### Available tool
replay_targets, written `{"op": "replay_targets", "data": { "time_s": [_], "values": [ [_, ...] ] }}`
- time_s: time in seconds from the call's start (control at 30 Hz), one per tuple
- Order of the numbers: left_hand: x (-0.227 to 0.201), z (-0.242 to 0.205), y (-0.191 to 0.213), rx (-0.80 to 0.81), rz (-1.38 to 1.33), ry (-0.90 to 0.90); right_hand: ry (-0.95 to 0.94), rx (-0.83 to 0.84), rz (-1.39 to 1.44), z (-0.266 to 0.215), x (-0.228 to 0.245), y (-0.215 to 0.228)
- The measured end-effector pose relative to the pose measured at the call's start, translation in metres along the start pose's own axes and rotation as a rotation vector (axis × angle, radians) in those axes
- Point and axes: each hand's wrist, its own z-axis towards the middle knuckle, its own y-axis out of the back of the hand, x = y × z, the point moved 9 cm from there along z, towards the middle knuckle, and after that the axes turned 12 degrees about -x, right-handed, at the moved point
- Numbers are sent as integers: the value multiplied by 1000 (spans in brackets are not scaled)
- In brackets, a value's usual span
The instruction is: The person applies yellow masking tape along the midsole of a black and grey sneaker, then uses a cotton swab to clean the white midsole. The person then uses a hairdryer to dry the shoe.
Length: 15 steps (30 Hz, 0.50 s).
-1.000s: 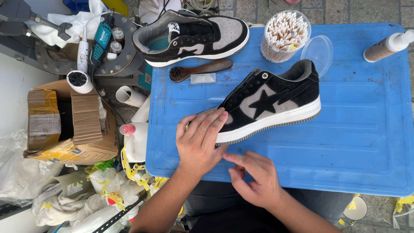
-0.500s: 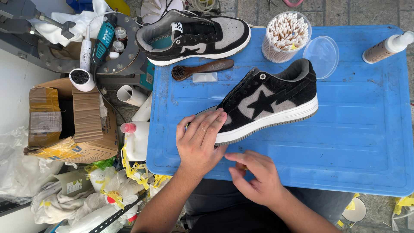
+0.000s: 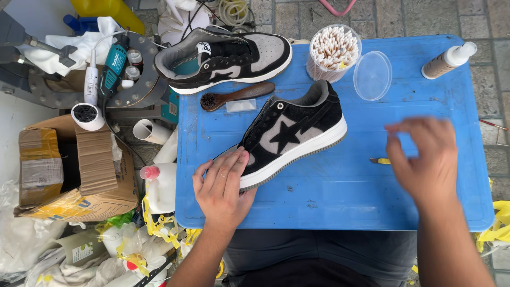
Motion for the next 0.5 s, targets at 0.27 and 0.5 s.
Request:
{"op": "replay_targets", "data": {
  "time_s": [0.27,0.5],
  "values": [
    [0,7,0,57,3,36,403,18,142,119,2,-119],
    [2,10,2,82,-11,33,389,77,203,127,-9,-144]
  ]
}}
